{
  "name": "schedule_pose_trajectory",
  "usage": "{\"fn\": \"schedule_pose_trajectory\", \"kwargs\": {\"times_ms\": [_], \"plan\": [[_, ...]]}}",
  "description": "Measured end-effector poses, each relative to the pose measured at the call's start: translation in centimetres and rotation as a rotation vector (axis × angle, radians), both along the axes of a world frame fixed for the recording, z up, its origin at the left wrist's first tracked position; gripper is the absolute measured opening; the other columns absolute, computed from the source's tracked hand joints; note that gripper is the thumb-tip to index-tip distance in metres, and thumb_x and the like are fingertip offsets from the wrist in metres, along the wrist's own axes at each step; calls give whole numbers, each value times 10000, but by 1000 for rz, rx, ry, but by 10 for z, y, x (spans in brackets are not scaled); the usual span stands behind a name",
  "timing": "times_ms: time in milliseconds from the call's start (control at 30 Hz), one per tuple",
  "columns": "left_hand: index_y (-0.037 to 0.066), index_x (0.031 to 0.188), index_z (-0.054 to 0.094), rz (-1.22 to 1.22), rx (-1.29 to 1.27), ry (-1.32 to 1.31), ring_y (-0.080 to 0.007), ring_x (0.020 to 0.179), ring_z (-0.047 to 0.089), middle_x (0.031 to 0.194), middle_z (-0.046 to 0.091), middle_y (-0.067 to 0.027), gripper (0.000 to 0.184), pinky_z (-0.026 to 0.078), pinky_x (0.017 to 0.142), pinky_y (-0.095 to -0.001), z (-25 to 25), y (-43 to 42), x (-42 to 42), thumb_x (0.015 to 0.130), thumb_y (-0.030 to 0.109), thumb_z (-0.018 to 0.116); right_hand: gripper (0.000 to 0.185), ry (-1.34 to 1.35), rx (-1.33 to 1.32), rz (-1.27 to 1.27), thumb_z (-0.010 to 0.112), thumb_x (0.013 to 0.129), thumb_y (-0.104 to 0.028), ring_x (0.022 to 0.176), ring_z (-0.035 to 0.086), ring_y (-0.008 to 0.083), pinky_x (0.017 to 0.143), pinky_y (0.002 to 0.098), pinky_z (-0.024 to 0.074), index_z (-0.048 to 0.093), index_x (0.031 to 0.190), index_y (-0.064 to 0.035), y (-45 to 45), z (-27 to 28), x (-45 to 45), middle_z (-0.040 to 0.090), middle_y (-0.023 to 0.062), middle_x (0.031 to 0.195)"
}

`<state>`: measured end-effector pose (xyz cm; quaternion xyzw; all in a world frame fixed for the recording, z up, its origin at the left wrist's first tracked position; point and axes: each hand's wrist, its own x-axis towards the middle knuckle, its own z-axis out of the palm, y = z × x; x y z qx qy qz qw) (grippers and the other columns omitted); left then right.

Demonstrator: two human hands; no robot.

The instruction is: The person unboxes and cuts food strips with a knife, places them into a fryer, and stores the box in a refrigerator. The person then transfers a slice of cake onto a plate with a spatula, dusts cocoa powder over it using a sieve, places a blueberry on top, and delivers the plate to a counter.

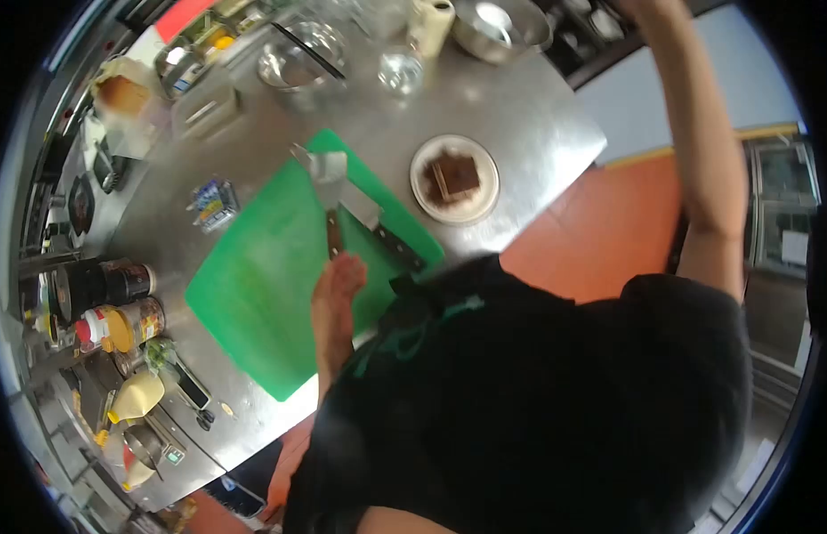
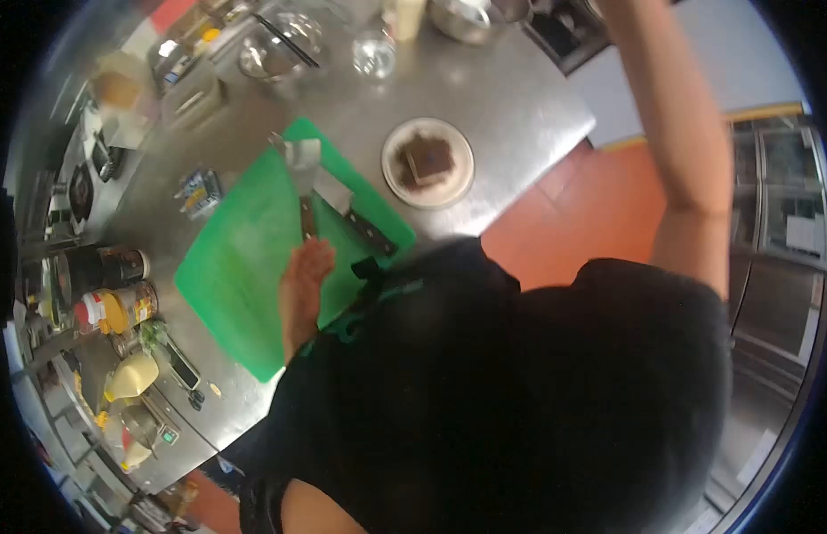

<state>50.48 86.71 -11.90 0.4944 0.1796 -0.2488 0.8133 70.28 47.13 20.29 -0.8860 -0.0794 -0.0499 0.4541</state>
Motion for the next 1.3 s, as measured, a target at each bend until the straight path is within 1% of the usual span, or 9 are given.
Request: {"fn": "schedule_pose_trajectory", "kwargs": {"times_ms": [133, 167, 300, 433, 533, 633, 833, 1000, 1300], "plan": [[-34, 1291, 420, -68, 72, -123, -280, 1116, 525, 1252, 512, -187, 556, 393, 954, -391, -3, -36, 58, 964, 415, 403, 371, 285, 116, -519, 508, 912, -363, 784, 648, 192, 660, 319, 522, 599, 1109, -63, -91, -210, -131, 663, 109, 947], [-40, 1304, 400, -103, 144, -187, -289, 1143, 508, 1266, 502, -190, 572, 382, 978, -407, 0, -50, 76, 970, 424, 378, 360, 405, 202, -524, 551, 885, -327, 747, 655, 184, 568, 305, 524, 619, 1037, -8, -102, -263, -156, 669, 116, 853], [-30, 1313, 400, -179, 414, -302, -289, 1151, 496, 1261, 503, -187, 700, 369, 979, -440, -14, -119, 136, 912, 543, 434, 317, 639, 430, -578, 475, 929, -213, 702, 654, 196, 529, 304, 542, 567, 1136, 9, -57, -353, -186, 646, 138, 932], [-20, 1316, 402, -325, 502, -72, -301, 1169, 473, 1271, 491, -187, 747, 361, 975, -485, -39, -157, 161, 892, 594, 421, 439, 752, 566, -376, 396, 956, -177, 709, 653, 223, 508, 349, 561, 329, 1377, -71, -38, -366, -170, 624, 174, 968], [17, 1307, 420, -490, 371, 165, -325, 1212, 415, 1315, 447, -173, 730, 299, 956, -623, -53, -167, 158, 885, 613, 407, 469, 855, 592, -268, 399, 939, -163, 712, 653, 247, 523, 374, 568, 302, 1392, -88, -40, -363, -162, 629, 180, 970], [26, 1327, 393, -450, 272, 205, -341, 1246, 376, 1331, 440, -156, 734, 247, 989, -641, -47, -171, 146, 890, 616, 387, 496, 839, 627, -224, 438, 920, -149, 695, 660, 274, 520, 385, 571, 296, 1388, -67, -46, -376, -161, 629, 185, 996], [51, 1402, 299, -478, 244, 189, -316, 1303, 303, 1404, 367, -130, 802, 198, 1021, -622, -35, -188, 128, 879, 657, 343, 561, 866, 593, -120, 555, 869, -117, 650, 669, 251, 507, 352, 572, 318, 1371, -39, -80, -378, -152, 657, 176, 889], [41, 1391, 302, -495, 122, 71, -311, 1283, 328, 1400, 370, -129, 809, 244, 994, -625, -20, -240, 134, 877, 665, 337, 497, 723, 566, -92, 502, 905, -210, 672, 653, 222, 535, 365, 576, 361, 1368, -94, -139, -361, -148, 657, 129, 895], [22, 1357, 335, -452, 115, 52, -254, 1166, 450, 1273, 477, -133, 776, 346, 952, -549, 3, -418, 168, 887, 639, 362, 466, 699, 604, -133, 409, 919, -116, 662, 630, 203, 502, 361, 572, 351, 1381, -90, -316, -323, -114, 644, 134, 924]]}}
